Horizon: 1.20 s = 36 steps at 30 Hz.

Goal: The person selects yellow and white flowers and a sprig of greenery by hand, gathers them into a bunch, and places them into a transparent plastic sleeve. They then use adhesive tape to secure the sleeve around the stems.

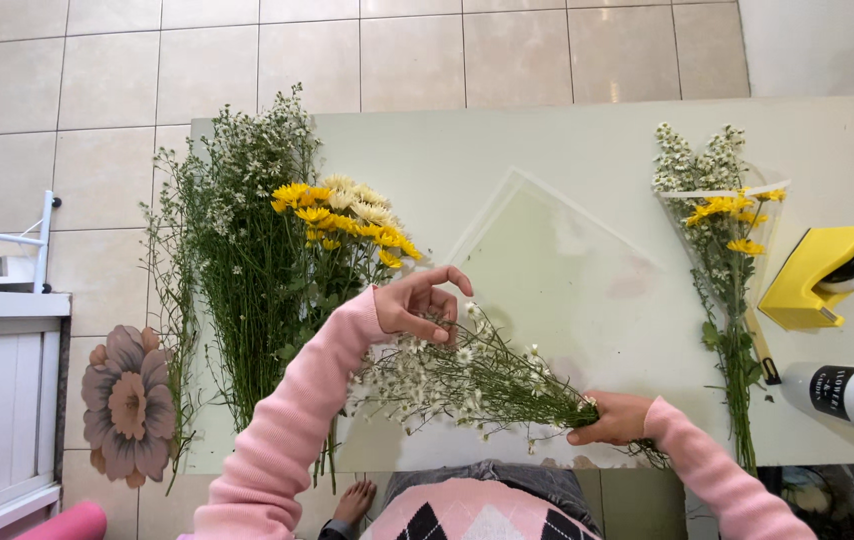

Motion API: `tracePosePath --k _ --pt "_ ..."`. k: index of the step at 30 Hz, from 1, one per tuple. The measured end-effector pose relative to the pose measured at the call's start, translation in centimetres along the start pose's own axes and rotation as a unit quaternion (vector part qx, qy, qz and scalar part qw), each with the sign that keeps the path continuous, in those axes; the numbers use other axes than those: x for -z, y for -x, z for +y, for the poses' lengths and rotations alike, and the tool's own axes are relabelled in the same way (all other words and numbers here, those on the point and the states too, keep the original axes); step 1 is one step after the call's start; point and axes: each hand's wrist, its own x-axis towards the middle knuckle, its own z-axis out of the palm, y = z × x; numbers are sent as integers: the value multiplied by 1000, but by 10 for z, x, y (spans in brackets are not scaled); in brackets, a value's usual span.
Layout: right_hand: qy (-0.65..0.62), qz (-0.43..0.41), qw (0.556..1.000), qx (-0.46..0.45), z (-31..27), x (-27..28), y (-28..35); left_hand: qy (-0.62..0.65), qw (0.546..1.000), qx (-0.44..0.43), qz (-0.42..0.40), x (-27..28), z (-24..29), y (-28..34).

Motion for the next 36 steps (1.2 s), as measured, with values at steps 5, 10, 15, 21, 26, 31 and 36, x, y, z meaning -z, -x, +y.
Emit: tracePosePath --k 5,10,15,21,26,31,36 --pt "1 11 1000 -6 -4 2 5 -176 974 116 86 -37 43 5" --pt "25 -3 1000 10 -14 4 12 -516 773 338 146 -84 74 0" --pt "53 19 998 -30 -22 4 10 -636 619 442 130 -72 52 -12" --pt "24 3 1000 14 -5 13 4 -653 692 100 291 -35 10 0" --pt "-21 -9 999 33 -7 10 -9 -583 664 -80 461 -28 -31 -10" --pt "-42 -18 999 24 5 8 -22 -432 728 -12 532 -47 -7 -6" --pt "-47 -12 999 11 14 16 -15 -467 757 139 435 -49 15 3"
